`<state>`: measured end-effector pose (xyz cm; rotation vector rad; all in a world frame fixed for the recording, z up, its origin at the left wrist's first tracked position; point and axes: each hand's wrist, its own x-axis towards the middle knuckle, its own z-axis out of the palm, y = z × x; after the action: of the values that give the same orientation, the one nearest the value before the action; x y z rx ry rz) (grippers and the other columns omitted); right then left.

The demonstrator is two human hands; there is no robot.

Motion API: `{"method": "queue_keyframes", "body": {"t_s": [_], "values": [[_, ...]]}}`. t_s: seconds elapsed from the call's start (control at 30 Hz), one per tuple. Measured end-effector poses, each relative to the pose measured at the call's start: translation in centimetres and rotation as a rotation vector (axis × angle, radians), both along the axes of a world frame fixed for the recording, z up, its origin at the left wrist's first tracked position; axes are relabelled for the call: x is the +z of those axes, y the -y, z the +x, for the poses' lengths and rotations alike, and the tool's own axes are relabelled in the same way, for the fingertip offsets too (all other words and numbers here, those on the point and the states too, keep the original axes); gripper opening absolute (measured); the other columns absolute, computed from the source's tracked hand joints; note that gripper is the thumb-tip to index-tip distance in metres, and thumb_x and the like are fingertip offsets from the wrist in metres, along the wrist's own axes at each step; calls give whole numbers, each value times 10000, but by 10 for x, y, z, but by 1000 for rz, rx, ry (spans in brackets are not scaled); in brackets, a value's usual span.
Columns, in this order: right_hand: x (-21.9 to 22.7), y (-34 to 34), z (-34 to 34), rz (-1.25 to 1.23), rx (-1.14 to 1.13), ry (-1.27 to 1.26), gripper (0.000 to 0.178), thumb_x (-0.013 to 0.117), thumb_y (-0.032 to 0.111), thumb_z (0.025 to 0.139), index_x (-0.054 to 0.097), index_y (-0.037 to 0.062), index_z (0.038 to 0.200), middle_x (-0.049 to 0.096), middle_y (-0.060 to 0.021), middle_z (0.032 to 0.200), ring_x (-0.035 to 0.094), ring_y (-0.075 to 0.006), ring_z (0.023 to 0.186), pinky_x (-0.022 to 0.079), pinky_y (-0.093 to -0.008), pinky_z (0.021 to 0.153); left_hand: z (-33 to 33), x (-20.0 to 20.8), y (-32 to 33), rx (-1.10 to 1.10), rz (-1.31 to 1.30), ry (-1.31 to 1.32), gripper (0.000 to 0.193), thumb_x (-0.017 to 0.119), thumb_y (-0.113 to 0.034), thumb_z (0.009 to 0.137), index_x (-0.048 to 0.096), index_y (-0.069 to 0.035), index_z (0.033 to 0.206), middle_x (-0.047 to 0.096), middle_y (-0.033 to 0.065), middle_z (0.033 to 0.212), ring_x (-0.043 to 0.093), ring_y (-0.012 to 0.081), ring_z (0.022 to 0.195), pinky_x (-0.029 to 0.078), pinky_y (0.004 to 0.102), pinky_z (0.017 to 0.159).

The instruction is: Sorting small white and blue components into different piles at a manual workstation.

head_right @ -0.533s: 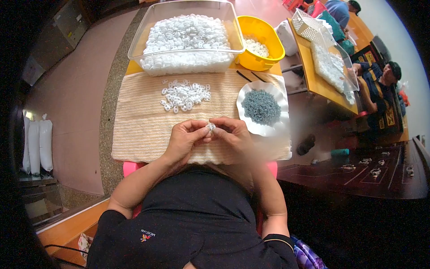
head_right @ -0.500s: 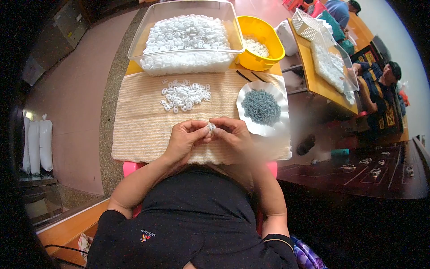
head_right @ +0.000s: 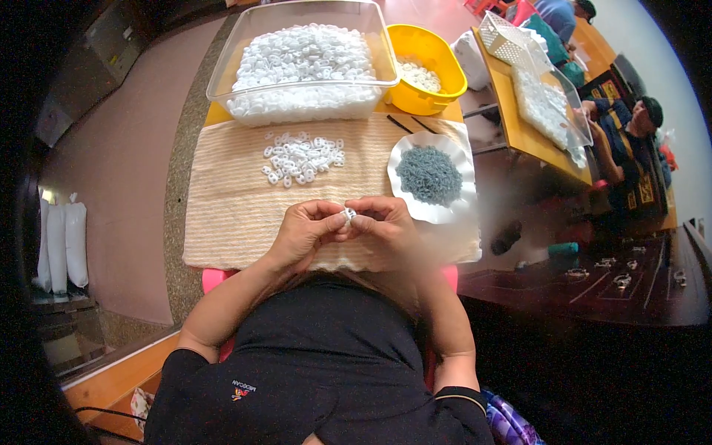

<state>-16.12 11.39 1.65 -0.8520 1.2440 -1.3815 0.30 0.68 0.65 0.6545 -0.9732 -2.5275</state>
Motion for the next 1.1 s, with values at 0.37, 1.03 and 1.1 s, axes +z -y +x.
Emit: {"method": "queue_keyframes", "body": {"t_s": [0.37,1.03,1.1], "values": [[0,-3,4,-8,11,121,225,651,4,858,635,-63,1072,663,-114,948,678,-195,804,574,-286,718,3,0,3,-65,27,2,89,667,-41,860,627,13,920,668,94,856,651,156,731,575,261,660],[2,-2,11,-74,33,97,227,610,41,904,598,-61,1107,672,-122,907,668,-182,797,562,-284,706,-1,-4,4,-95,-82,-34,121,649,-100,890,610,9,924,654,83,844,631,130,729,552,253,663],[10,1,13,-29,-44,8,227,630,50,894,612,-35,1104,668,-81,909,655,-144,768,555,-271,679,0,-1,3,-73,-52,-30,124,649,-112,892,609,1,922,646,70,835,626,123,732,551,253,664]]}}
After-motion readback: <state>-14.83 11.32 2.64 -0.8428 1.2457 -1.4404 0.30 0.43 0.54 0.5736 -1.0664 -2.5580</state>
